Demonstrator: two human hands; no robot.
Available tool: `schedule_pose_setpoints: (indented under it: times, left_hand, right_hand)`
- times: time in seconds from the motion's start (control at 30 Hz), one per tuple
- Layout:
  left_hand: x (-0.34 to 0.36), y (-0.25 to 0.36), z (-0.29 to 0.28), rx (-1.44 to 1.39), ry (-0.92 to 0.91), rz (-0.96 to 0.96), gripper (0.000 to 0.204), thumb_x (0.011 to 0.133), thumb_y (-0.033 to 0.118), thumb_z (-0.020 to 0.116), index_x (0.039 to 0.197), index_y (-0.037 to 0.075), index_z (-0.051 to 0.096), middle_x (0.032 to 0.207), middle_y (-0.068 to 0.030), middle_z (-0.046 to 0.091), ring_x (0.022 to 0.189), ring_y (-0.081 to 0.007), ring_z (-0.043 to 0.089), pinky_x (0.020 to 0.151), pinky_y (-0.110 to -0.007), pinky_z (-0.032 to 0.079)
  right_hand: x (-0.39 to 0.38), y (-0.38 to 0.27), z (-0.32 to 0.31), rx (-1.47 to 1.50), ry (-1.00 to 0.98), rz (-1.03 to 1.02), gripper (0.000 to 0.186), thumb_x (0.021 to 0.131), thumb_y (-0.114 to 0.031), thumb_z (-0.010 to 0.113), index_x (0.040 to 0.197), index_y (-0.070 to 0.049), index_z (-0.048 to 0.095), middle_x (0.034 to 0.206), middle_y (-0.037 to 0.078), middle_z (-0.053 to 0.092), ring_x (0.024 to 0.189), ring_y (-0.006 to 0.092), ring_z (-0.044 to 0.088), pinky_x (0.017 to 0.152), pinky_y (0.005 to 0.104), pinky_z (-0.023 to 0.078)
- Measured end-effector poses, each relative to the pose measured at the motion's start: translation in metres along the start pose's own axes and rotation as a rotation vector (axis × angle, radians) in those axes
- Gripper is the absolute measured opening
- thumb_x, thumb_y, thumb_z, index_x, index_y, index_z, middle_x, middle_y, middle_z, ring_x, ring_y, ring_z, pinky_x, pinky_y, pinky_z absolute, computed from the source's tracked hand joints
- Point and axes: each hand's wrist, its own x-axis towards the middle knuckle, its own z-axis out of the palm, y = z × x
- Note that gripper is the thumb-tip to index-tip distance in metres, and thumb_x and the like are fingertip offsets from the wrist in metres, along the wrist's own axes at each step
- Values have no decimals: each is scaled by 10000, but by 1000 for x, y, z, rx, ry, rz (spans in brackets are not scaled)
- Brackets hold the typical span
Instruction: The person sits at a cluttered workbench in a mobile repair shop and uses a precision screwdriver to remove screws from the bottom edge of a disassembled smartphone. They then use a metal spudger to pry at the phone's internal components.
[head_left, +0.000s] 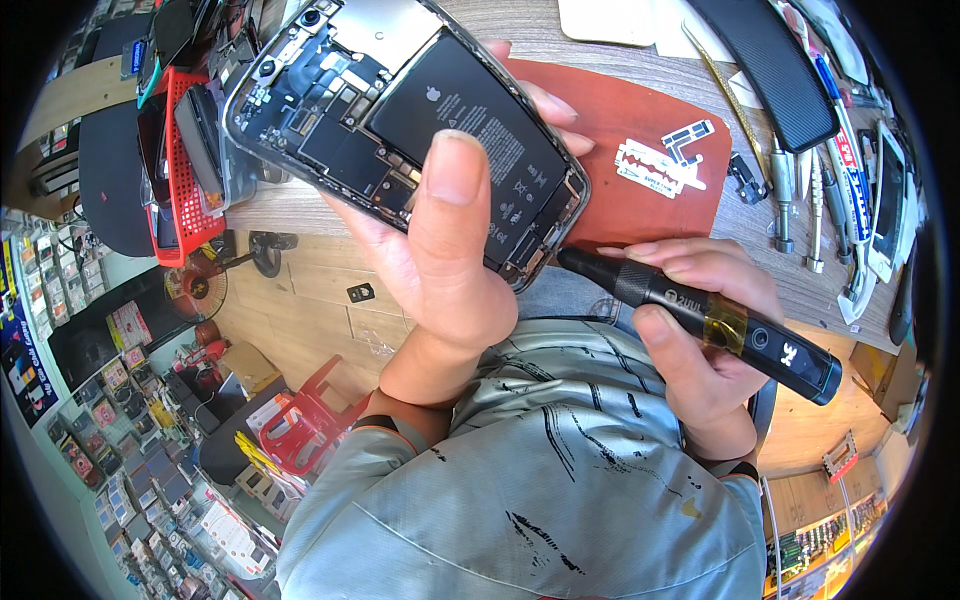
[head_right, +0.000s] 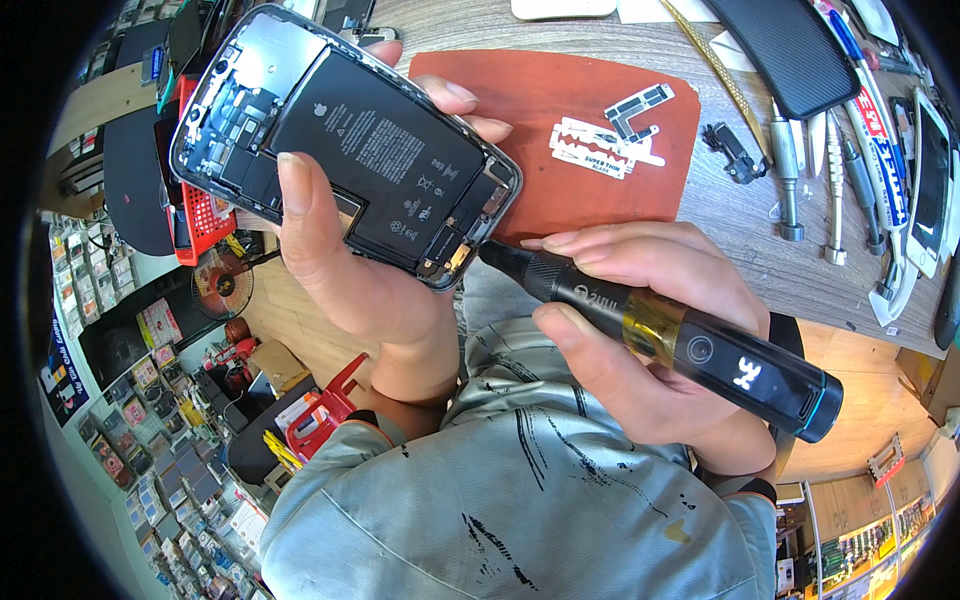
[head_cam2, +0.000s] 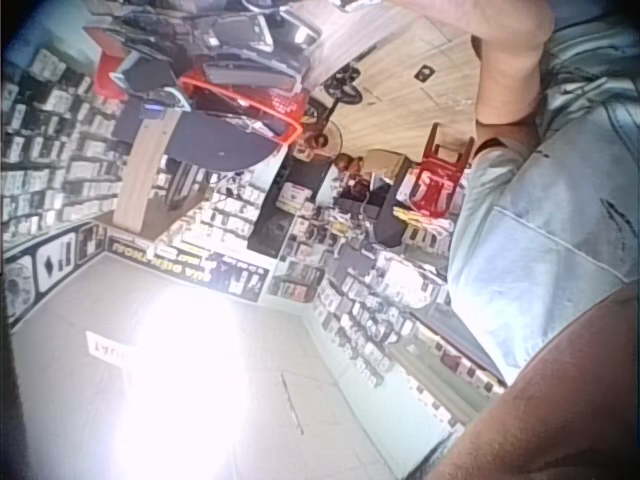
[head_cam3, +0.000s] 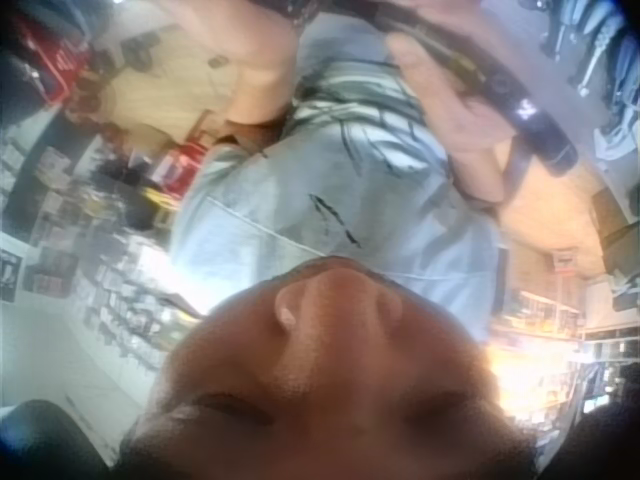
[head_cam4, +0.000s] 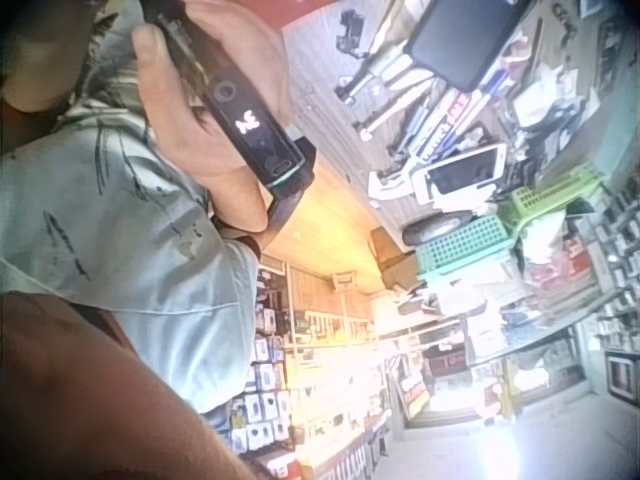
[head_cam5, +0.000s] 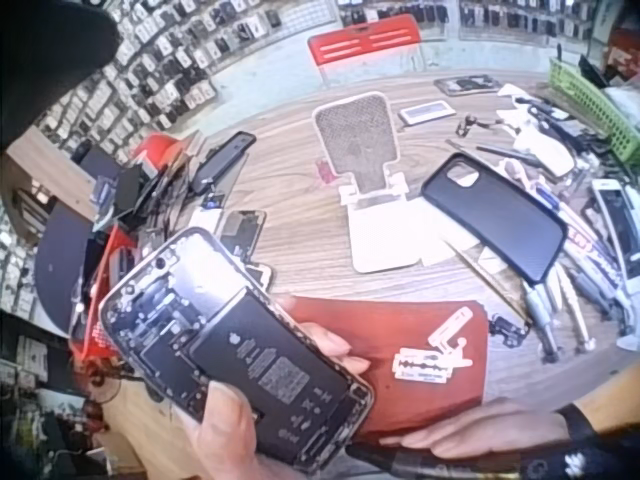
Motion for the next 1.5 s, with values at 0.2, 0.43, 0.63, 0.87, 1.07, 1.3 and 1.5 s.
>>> schedule_pose_setpoints:
  times: [0.2,0.43,0.63,0.87,1.07,1.3,1.5]
  left_hand:
    - [0,-1,-2,0,-23,18,786,1087,523,389,1477,-158,410,1132,-328,675,1010,-383,713,910,-479,618]
    - [1,-2,-2,-34,-21,28,777,1088,515,377,1472,-159,411,1120,-319,677,1007,-376,713,905,-469,618]
    - [1,-2,-5,44,-75,45,771,1089,521,368,1465,-150,425,1126,-312,676,1016,-367,709,915,-458,616]
    - [0,-1,-4,17,-64,40,761,1089,513,366,1459,-149,430,1120,-311,677,1017,-362,707,918,-451,614]
    - [0,0,-5,44,-85,49,756,1088,509,368,1458,-147,431,1121,-316,678,1015,-362,709,913,-452,615]
    - [1,0,-4,73,-64,51,750,1084,504,382,1447,-149,438,1100,-317,684,974,-363,724,862,-431,634]
    - [1,0,-2,102,-49,63,749,1084,506,392,1443,-149,440,1099,-316,686,962,-361,731,841,-416,640]
  right_hand:
    - [0,-3,1,10,-6,20,429,818,43,864,1180,10,638,1095,203,741,1038,328,767,895,404,623]
    - [0,-6,-2,-72,-51,-12,449,799,53,875,1180,13,640,1119,204,726,1040,340,773,887,399,640]
    - [-4,-5,1,-66,-59,-59,519,790,79,873,1228,21,602,1144,210,695,1042,346,775,890,390,662]
    - [-5,-4,2,-73,-58,-82,534,778,80,881,1230,30,601,1143,225,691,1025,343,778,879,388,668]
    - [-9,-2,6,-75,-5,-76,556,744,80,898,1218,36,611,1125,238,710,999,329,781,850,377,673]
    - [-8,-2,8,-68,7,-77,553,740,73,904,1209,31,614,1119,239,715,981,323,784,838,373,674]
    - [-7,-5,9,-70,8,-68,550,744,78,901,1212,31,615,1118,240,714,987,328,785,844,378,673]
